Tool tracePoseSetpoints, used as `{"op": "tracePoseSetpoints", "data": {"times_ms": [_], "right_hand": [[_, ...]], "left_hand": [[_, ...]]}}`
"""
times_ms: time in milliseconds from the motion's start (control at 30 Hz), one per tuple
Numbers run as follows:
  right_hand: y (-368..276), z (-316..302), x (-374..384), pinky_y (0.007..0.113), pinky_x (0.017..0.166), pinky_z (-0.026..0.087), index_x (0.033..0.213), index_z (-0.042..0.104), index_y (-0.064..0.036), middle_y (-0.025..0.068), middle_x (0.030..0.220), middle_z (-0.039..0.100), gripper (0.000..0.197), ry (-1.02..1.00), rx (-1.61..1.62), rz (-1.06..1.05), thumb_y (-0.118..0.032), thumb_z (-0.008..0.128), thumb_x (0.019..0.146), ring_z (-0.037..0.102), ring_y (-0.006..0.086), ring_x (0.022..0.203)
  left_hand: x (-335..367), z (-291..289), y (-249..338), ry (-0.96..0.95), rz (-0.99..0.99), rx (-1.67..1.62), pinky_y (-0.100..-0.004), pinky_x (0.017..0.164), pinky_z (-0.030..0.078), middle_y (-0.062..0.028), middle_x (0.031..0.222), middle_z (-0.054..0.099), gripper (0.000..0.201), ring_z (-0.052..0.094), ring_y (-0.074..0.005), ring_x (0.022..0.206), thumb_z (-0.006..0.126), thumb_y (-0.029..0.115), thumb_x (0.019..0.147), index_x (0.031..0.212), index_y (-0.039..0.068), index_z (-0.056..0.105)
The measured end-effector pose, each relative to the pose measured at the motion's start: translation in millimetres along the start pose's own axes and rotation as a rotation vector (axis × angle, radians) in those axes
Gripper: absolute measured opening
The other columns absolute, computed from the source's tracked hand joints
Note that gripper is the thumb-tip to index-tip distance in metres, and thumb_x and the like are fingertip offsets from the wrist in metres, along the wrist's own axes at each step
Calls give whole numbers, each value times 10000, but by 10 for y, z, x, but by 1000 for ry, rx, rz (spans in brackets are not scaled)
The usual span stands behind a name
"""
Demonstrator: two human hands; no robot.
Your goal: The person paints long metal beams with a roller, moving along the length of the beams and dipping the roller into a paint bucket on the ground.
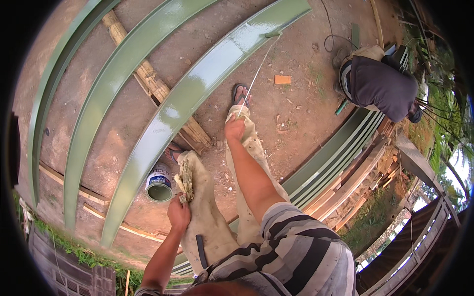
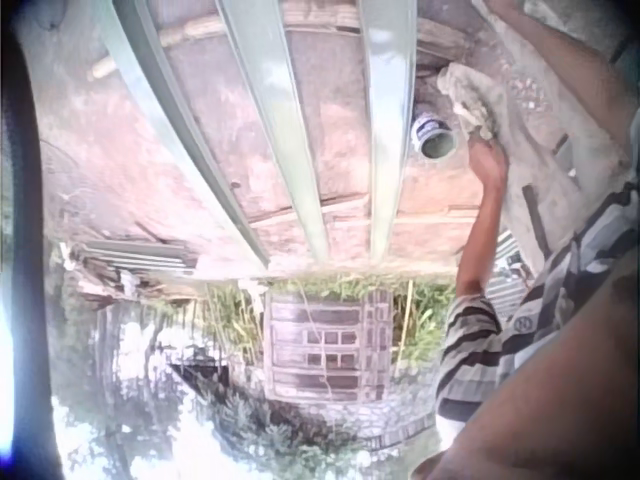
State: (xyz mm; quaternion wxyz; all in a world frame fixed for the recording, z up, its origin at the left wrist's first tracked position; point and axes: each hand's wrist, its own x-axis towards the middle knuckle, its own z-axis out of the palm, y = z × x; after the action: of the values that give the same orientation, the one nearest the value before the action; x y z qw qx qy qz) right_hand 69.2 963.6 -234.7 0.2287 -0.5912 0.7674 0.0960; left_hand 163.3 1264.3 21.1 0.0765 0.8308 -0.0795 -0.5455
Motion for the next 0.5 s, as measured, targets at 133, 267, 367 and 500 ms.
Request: {"op": "tracePoseSetpoints", "data": {"times_ms": [133,267,367,500], "right_hand": [[-45,-528,2486,424,434,504,725,619,62,191,599,634,531,103,130,-56,-364,603,1042,662,292,485],[-432,-806,2496,389,384,467,689,598,32,153,567,607,539,-41,322,-89,-366,591,1052,614,234,428],[-214,-370,1335,590,879,529,1004,658,92,384,994,691,449,32,95,-73,-355,624,991,678,545,1021],[-11,-580,516,602,894,508,1143,595,57,380,1013,684,442,-13,49,-13,-361,609,999,655,555,1045]], "left_hand": [[108,-9,136,-6,-5,-18,-540,885,520,-231,1131,685,360,664,-438,1040,601,112,891,1243,112,677],[98,34,361,-6,-104,17,-536,887,524,-225,1126,688,372,666,-431,1055,596,114,895,1258,118,677],[92,151,573,-5,-145,70,-531,902,529,-222,1127,691,400,672,-424,1054,597,116,884,1277,118,676],[126,275,754,-32,-145,101,-527,914,531,-226,1129,691,418,678,-419,1049,620,146,877,1290,113,679]]}}
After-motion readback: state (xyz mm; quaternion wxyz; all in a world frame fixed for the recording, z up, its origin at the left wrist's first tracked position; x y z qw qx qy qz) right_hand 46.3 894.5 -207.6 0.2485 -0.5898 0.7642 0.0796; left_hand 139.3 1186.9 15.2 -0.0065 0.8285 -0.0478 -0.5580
